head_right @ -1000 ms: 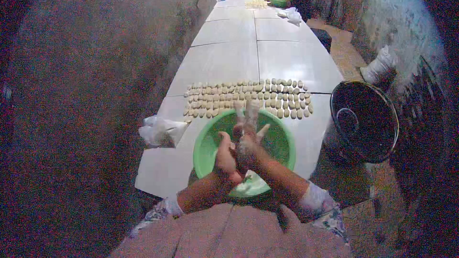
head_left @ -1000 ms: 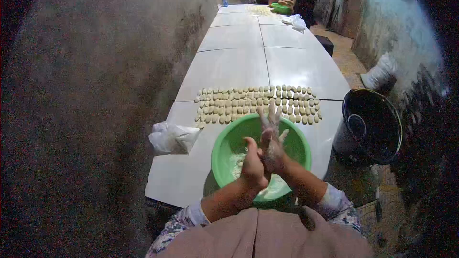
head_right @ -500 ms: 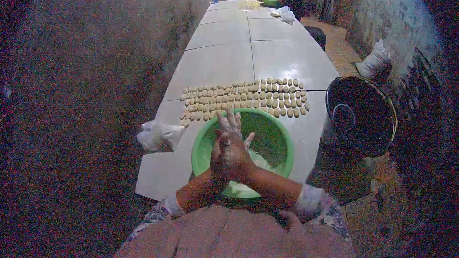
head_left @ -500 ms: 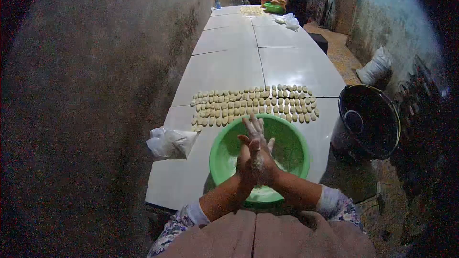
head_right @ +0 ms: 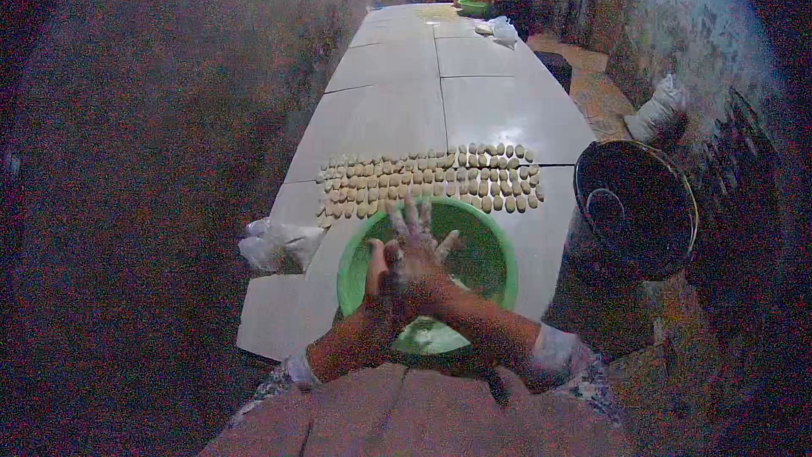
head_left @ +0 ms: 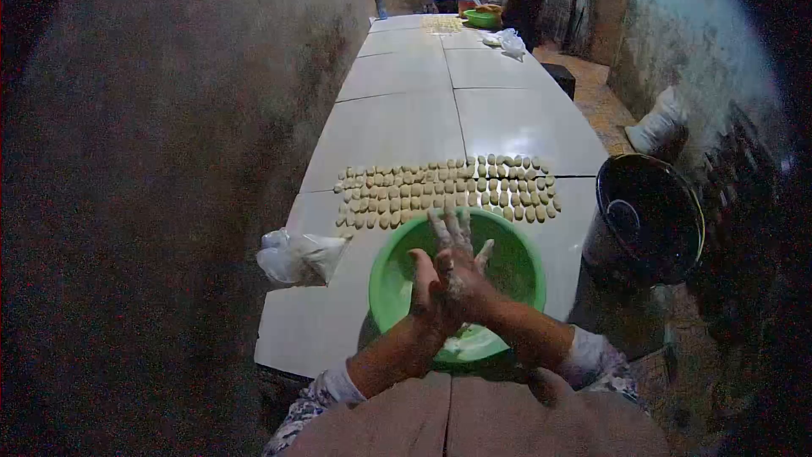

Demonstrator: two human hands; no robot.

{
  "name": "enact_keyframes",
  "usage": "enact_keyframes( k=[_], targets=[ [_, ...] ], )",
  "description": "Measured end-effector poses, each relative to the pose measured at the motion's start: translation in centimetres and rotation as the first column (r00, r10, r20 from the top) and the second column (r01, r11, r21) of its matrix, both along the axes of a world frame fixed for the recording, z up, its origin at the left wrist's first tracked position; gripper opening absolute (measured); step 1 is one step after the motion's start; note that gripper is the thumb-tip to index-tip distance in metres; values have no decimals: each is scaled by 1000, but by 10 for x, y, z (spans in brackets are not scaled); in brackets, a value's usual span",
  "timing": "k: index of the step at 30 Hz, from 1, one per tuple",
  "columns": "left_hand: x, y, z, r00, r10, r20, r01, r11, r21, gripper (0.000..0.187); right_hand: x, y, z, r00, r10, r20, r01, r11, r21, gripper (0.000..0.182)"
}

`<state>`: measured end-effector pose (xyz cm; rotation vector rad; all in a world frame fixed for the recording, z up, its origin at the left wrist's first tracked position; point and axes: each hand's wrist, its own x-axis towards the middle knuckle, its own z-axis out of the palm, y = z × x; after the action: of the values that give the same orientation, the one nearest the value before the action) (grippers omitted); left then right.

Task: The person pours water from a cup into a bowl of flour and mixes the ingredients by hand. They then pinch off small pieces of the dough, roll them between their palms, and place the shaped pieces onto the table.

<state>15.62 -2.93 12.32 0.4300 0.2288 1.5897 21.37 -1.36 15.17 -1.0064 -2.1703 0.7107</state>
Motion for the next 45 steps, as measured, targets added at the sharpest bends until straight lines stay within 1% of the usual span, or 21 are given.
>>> enact_keyframes(
  k=[2, 4, 5, 7, 8, 9, 10, 11, 13, 15, 16, 17, 20, 23, 27, 31, 36, 39, 41, 43, 45],
  targets=[
    [10, 8, -13, 962, 261, -80, -257, 965, 52, 74, 8, -19, 26, 987, 161, 4, -161, 986, 50, 69],
    [19, 6, -1, 586, -406, 701, 1, 866, 500, 80, 2, 3, 3, 997, 71, 1, -71, 996, 62, 69],
    [16, 2, -3, 585, -409, 701, 7, 866, 499, 80, 0, 18, -13, 1000, -19, 1, 19, 997, 77, 69],
    [-2, -8, -7, 962, -273, 27, 272, 961, 45, 71, 9, 29, -22, 992, -90, 85, 85, 995, 55, 69],
    [-6, -10, -1, 694, -401, 598, 420, 900, 115, 72, 16, 22, -21, 990, -35, 134, 35, 999, 6, 70],
    [-2, -9, 4, 695, -399, 598, 417, 901, 117, 72, 19, 9, -12, 990, 15, 143, -12, 1000, -20, 70],
    [5, -8, 10, 982, -111, 152, 89, 986, 144, 74, 20, -8, 0, 988, 77, 132, -73, 997, -34, 70],
    [13, -8, 19, 911, 287, -297, -190, 930, 316, 76, 20, -20, 14, 987, 128, 94, -128, 992, -4, 71],
    [20, -10, 36, 871, 270, -411, -165, 948, 272, 74, 14, -6, 8, 991, 90, 96, -95, 994, 52, 72],
    [-1, -10, 15, 947, -276, -166, 295, 949, 107, 67, 16, 36, -21, 971, -97, 217, 50, 975, 215, 73],
    [0, -15, 31, 908, -278, 315, 344, 923, -175, 65, 20, 44, -24, 959, -133, 251, 68, 965, 253, 73],
    [1, -11, 30, 908, -280, 312, 342, 924, -168, 65, 26, 18, 24, 993, -48, 109, 49, 999, -5, 74],
    [16, -7, 15, 836, -338, 431, 129, 886, 445, 71, 19, -5, 16, 995, -4, 103, 1, 1000, 24, 67],
    [8, -14, 8, 994, -75, -80, 78, 996, 37, 78, 20, 11, 12, 963, -159, 216, 119, 976, 184, 67],
    [-7, -12, -4, 835, -373, 405, 445, 890, -97, 73, 40, 23, 28, 946, -302, 115, 238, 892, 384, 62],
    [4, -17, 26, 989, -111, 97, 147, 778, -611, 48, 60, 31, 37, 967, -183, -176, 219, 952, 214, 66],
    [-7, -14, -10, 926, -363, 106, 376, 915, -146, 42, 65, 21, 28, 966, -189, -175, 213, 968, 133, 62],
    [-2, -13, 4, 982, -181, 48, 182, 867, -463, 43, 70, 22, 26, 960, 41, -277, -16, 996, 90, 53],
    [-15, -9, -16, 926, -286, 246, 349, 897, -271, 50, 78, 15, 40, 935, 137, -327, -103, 988, 119, 38],
    [-6, -13, 24, 985, -169, 41, 167, 858, -486, 58, 84, 12, 47, 962, 269, -55, -269, 963, 14, 36],
    [-22, -9, -20, 936, -344, 77, 352, 925, -144, 51, 80, 3, 40, 956, 247, 159, -277, 938, 209, 37]
  ],
)
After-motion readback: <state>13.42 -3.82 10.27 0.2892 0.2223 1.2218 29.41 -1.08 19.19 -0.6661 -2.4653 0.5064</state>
